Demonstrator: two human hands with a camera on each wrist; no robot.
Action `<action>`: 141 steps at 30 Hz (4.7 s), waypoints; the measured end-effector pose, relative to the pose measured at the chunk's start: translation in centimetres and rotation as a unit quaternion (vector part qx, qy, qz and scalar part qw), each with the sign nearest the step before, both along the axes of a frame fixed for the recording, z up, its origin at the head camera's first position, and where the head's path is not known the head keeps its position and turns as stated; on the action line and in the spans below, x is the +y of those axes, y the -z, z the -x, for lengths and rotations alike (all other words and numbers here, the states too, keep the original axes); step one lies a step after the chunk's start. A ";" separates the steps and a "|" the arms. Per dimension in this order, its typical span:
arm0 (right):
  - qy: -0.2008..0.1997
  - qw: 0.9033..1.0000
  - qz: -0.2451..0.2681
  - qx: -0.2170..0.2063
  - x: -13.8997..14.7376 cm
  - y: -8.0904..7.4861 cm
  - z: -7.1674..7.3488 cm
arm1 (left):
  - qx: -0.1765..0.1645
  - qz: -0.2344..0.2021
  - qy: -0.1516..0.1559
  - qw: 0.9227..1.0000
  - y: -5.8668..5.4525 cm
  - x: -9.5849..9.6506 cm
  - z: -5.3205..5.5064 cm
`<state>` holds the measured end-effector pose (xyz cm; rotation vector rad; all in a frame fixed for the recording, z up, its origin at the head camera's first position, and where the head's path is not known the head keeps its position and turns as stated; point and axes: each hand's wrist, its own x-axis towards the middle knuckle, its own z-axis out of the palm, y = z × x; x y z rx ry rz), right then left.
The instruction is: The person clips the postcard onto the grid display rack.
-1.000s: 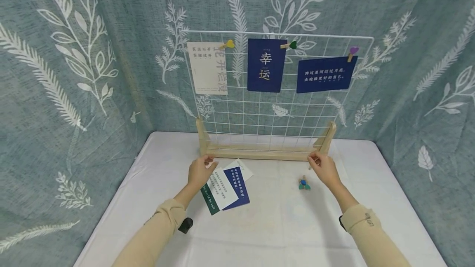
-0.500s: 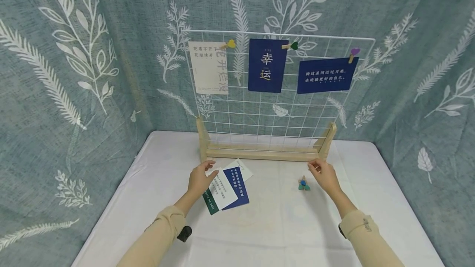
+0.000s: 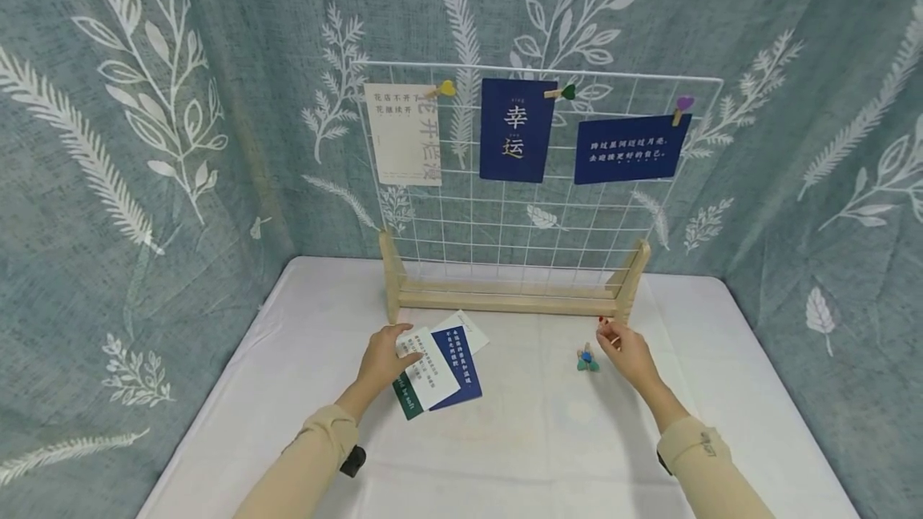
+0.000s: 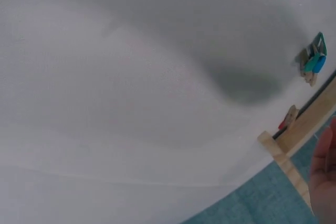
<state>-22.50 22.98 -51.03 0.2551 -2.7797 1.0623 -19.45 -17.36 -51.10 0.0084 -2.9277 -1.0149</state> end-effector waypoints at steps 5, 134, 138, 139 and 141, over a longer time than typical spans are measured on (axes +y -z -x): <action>0.000 1.000 -0.011 -0.018 0.2 0.4 -0.1 | -0.048 0.039 -0.002 0.998 0.0 -0.8 -0.1; 0.106 0.942 0.219 -0.231 2.8 3.9 -0.3 | -0.137 -0.224 -0.041 0.964 -3.0 -1.5 0.0; 0.102 0.944 0.218 -0.226 2.6 3.0 -0.4 | -0.137 -0.236 -0.045 0.961 -3.2 -1.0 0.1; 0.105 0.945 0.217 -0.223 2.6 2.8 -0.4 | -0.136 -0.239 -0.045 0.961 -3.3 -0.9 0.1; 0.102 0.948 0.213 -0.213 2.5 2.4 -0.3 | -0.132 -0.242 -0.045 0.960 -3.6 -0.7 0.1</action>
